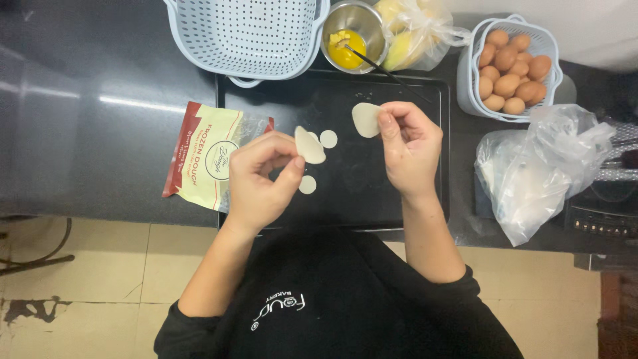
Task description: The person moves a chair and places a backpack on it, then walks to a stainless steel counter. They open a package of frozen dough and begin shaping small circular dough pieces by hand, folding and pinching them into crescent shapes.
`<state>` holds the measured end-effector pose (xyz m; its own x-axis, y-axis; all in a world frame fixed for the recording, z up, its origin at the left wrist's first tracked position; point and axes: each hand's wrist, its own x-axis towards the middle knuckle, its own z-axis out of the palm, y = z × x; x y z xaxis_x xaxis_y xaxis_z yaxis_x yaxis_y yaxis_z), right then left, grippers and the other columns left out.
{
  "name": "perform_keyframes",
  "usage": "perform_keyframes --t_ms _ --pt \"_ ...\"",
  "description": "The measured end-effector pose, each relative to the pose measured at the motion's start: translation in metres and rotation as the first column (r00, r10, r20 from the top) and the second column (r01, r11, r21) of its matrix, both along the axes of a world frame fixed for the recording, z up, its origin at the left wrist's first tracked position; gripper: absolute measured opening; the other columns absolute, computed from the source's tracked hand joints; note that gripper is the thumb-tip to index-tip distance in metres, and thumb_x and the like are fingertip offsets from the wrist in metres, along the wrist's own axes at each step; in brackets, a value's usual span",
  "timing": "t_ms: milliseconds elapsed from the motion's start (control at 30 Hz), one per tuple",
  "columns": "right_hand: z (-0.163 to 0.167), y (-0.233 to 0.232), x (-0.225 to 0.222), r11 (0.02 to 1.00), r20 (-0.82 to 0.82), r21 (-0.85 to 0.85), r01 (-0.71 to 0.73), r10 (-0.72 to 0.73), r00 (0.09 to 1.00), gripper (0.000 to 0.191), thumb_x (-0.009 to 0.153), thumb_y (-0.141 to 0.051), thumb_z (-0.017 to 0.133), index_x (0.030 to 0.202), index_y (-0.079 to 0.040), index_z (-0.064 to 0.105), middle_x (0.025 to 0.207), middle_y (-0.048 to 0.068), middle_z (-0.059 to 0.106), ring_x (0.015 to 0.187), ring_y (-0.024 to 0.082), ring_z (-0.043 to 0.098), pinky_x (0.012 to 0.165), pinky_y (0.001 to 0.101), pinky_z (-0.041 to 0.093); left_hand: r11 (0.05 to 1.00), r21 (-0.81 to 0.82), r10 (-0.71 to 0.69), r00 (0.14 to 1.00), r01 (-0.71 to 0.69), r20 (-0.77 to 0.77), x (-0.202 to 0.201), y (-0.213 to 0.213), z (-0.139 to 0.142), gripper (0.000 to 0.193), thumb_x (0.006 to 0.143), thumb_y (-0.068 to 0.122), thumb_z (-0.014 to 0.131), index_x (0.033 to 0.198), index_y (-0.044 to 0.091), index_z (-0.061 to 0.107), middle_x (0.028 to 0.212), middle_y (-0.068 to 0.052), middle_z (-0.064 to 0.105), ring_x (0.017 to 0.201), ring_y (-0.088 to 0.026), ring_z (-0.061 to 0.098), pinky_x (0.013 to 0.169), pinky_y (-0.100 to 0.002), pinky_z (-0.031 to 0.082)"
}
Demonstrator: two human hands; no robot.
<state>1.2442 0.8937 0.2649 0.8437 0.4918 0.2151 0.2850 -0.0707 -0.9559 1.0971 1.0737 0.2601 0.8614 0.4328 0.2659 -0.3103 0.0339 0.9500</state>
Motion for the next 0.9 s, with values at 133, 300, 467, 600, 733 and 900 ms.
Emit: perform_keyframes --t_ms 133,300,467,600,733,900 --pt "0.025 -0.005 0.002 0.921 0.442 -0.387 0.04 0.147 0.885 0.015 0.087 -0.006 0.081 0.1 0.0 0.075 0.101 0.011 0.075 0.091 0.018 0.069 0.08 0.0289 0.055 0.961 0.25 0.133 0.99 -0.121 -0.033 0.002 0.003 0.011 0.005 0.091 -0.001 0.07 0.093 -0.002 0.065 0.096 -0.008 0.071 0.086 -0.015 0.072 0.079 -0.026 0.058" --pt "0.047 0.0 -0.015 0.949 0.379 -0.191 -0.25 0.306 0.873 0.017 0.085 0.006 0.078 0.1 0.0 0.074 0.103 0.012 0.074 0.095 0.022 0.073 0.084 0.0309 0.057 0.858 0.493 0.119 0.99 -0.142 0.079 0.008 -0.009 0.034 0.01 0.087 0.001 0.073 0.094 0.002 0.065 0.097 -0.01 0.071 0.09 -0.024 0.073 0.079 -0.031 0.057" --pt "0.059 0.003 -0.017 0.922 0.257 -0.12 -0.369 0.388 0.885 0.015 0.087 0.008 0.076 0.1 0.002 0.073 0.099 0.012 0.075 0.09 0.02 0.074 0.081 0.0283 0.057 0.856 0.513 0.025 0.996 -0.064 0.082 0.005 -0.012 0.052 0.01 0.09 0.003 0.071 0.099 0.002 0.066 0.096 -0.011 0.069 0.089 -0.026 0.072 0.077 -0.033 0.056" --pt "0.063 0.003 -0.017 0.91 0.198 -0.111 -0.399 0.413 0.889 0.015 0.087 0.008 0.075 0.1 0.003 0.072 0.097 0.013 0.075 0.087 0.019 0.074 0.078 0.0271 0.058 0.848 0.529 -0.013 0.998 -0.023 0.064 0.003 -0.008 0.058 0.008 0.092 0.003 0.071 0.1 0.003 0.067 0.095 -0.01 0.069 0.086 -0.026 0.071 0.073 -0.033 0.055" --pt "0.067 0.003 -0.016 0.899 0.242 -0.133 -0.418 0.438 0.866 0.017 0.085 0.009 0.074 0.1 0.002 0.072 0.098 0.013 0.075 0.089 0.02 0.075 0.079 0.0274 0.058 0.867 0.499 -0.036 0.997 -0.002 0.065 0.005 -0.006 0.059 0.007 0.092 0.004 0.071 0.098 0.003 0.067 0.093 -0.009 0.069 0.083 -0.025 0.071 0.073 -0.033 0.055" --pt "0.073 0.002 -0.013 0.884 0.291 -0.192 -0.426 0.466 0.836 0.017 0.084 0.009 0.073 0.1 0.002 0.072 0.1 0.013 0.075 0.09 0.021 0.075 0.08 0.0278 0.058 0.857 0.515 -0.045 0.997 0.009 0.059 0.006 -0.005 0.059 0.008 0.09 0.003 0.072 0.096 0.004 0.067 0.09 -0.009 0.068 0.08 -0.025 0.069 0.071 -0.033 0.054"
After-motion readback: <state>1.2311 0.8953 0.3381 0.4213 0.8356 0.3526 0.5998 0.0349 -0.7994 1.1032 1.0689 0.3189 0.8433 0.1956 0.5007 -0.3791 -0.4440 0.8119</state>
